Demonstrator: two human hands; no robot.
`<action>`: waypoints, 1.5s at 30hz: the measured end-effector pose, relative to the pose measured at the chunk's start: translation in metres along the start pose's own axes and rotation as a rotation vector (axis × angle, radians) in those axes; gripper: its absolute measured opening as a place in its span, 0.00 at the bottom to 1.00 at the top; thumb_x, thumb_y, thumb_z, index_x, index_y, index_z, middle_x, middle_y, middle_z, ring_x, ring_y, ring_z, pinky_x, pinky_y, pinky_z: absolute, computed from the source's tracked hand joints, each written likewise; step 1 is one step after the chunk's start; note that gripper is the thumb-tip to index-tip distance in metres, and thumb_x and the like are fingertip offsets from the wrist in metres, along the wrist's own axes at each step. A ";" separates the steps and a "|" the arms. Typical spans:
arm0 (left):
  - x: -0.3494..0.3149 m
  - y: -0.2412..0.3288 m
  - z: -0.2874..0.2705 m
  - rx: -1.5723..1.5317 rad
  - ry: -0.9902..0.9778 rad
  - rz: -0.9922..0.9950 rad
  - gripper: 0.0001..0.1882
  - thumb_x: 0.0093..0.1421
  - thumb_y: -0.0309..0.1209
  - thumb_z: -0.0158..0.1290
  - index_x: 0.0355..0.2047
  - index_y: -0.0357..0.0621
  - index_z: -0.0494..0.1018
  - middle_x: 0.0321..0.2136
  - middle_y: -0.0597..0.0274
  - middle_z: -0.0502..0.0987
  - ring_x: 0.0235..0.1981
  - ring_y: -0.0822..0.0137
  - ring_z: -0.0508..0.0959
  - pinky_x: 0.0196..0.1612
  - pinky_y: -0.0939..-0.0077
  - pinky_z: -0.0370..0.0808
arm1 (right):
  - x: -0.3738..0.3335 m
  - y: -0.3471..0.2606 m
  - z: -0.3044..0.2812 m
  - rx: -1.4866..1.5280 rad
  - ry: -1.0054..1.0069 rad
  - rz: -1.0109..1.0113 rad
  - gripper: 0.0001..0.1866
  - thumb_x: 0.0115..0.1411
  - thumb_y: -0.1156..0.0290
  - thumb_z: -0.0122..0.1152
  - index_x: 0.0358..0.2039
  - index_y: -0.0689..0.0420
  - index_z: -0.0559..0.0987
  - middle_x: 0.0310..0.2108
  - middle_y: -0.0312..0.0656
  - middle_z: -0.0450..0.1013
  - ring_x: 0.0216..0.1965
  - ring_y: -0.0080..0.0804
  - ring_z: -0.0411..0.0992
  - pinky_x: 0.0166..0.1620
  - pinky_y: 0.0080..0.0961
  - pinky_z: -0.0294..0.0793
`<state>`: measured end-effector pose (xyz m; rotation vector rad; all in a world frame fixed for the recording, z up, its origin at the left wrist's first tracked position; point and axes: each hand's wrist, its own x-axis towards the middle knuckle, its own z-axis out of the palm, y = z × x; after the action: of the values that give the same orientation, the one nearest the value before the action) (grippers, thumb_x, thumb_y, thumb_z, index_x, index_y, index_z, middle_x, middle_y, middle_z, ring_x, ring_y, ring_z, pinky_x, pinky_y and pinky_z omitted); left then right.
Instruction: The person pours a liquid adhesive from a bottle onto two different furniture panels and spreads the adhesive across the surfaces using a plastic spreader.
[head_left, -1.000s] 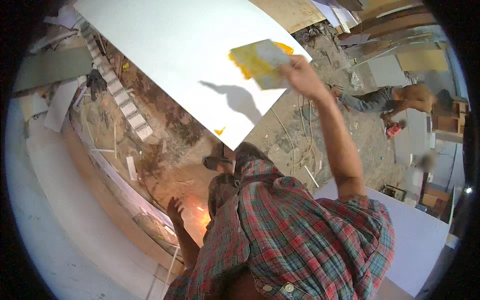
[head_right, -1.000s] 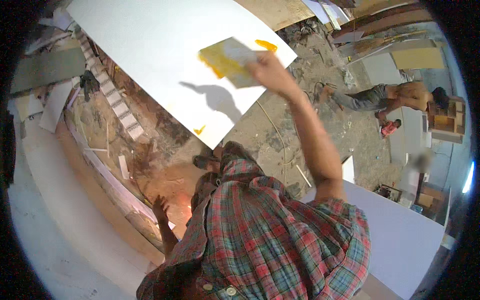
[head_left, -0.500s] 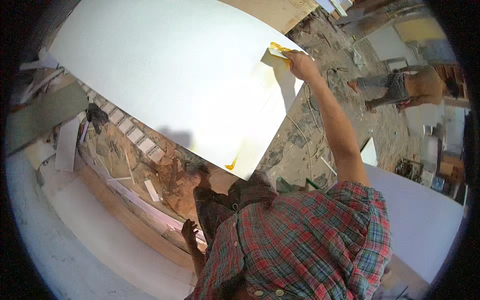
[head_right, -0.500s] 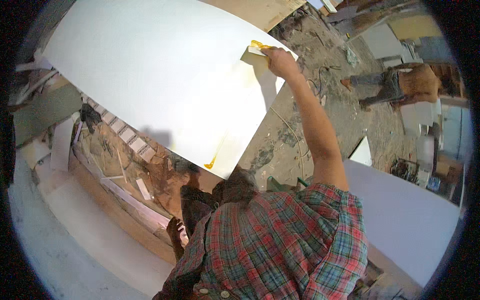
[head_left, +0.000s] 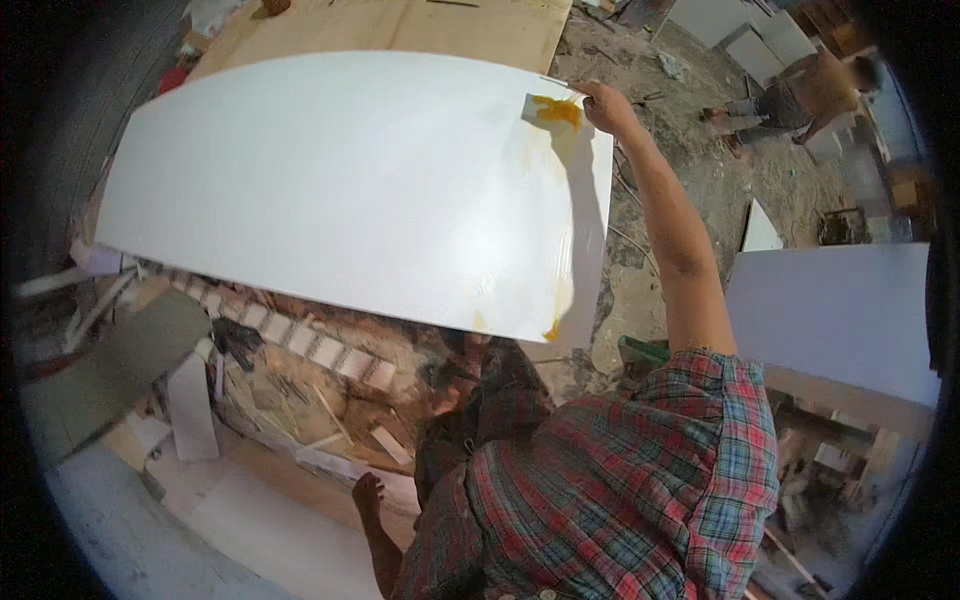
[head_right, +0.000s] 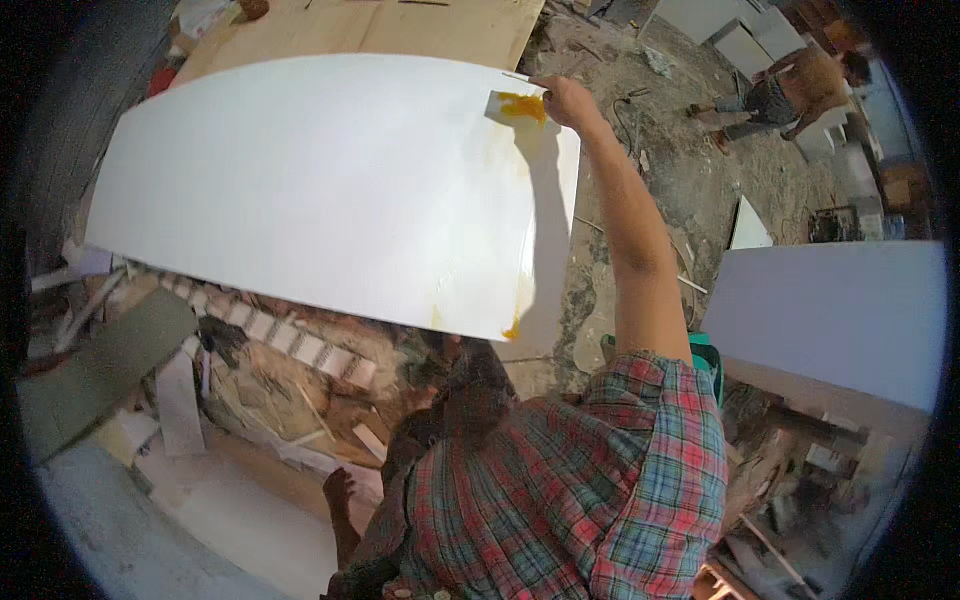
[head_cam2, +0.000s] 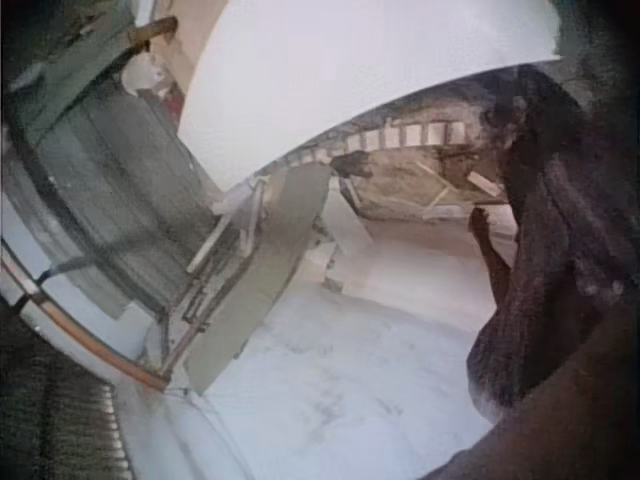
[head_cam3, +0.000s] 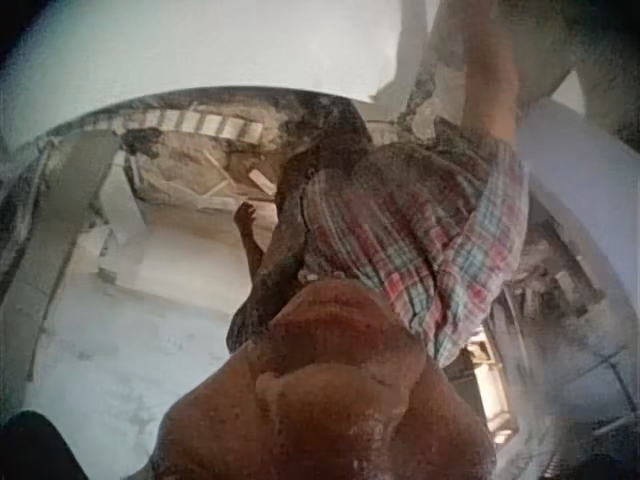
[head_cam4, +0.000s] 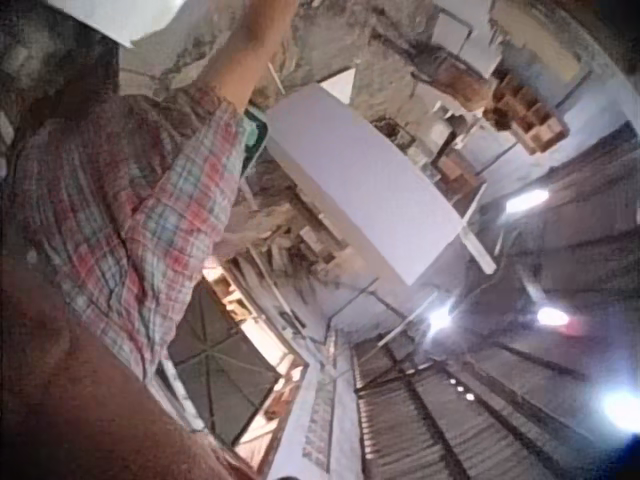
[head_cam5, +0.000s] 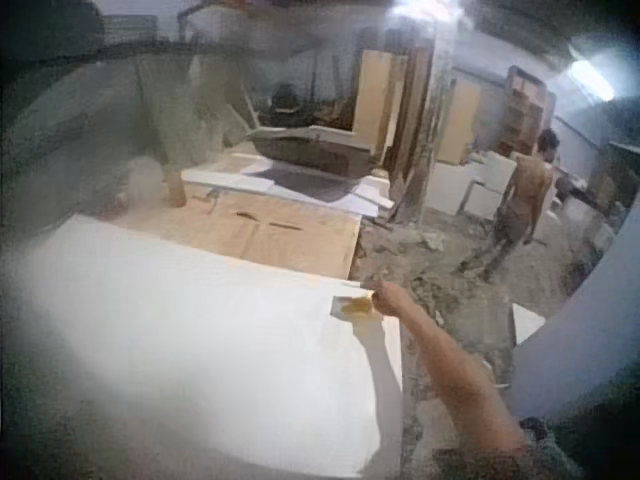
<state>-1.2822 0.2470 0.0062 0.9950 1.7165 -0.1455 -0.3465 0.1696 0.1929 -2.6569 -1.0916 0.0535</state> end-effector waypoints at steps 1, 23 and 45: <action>0.008 0.018 -0.012 0.004 -0.007 0.065 0.18 0.63 0.38 0.54 0.51 0.47 0.74 0.36 0.59 0.81 0.29 0.65 0.81 0.24 0.73 0.71 | 0.007 0.002 0.004 0.005 0.012 -0.024 0.27 0.54 0.78 0.47 0.55 0.47 0.76 0.44 0.56 0.76 0.42 0.56 0.75 0.47 0.46 0.74; 0.056 0.240 -0.028 0.201 -0.057 0.006 0.20 0.62 0.41 0.55 0.51 0.43 0.74 0.39 0.57 0.81 0.32 0.60 0.81 0.29 0.67 0.75 | 0.021 0.041 0.075 -0.033 0.148 0.050 0.24 0.53 0.73 0.64 0.53 0.51 0.78 0.50 0.45 0.76 0.49 0.48 0.74 0.50 0.39 0.75; 0.106 0.297 -0.045 0.017 -0.215 -0.037 0.27 0.60 0.29 0.58 0.60 0.42 0.68 0.49 0.50 0.77 0.44 0.54 0.81 0.40 0.52 0.80 | 0.003 0.022 0.018 -0.108 0.199 0.444 0.24 0.53 0.79 0.51 0.51 0.48 0.79 0.49 0.45 0.76 0.46 0.48 0.75 0.49 0.40 0.76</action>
<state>-1.1211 0.5191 0.0439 0.9256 1.5392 -0.2817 -0.3321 0.1606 0.1703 -2.8734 -0.4441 -0.1853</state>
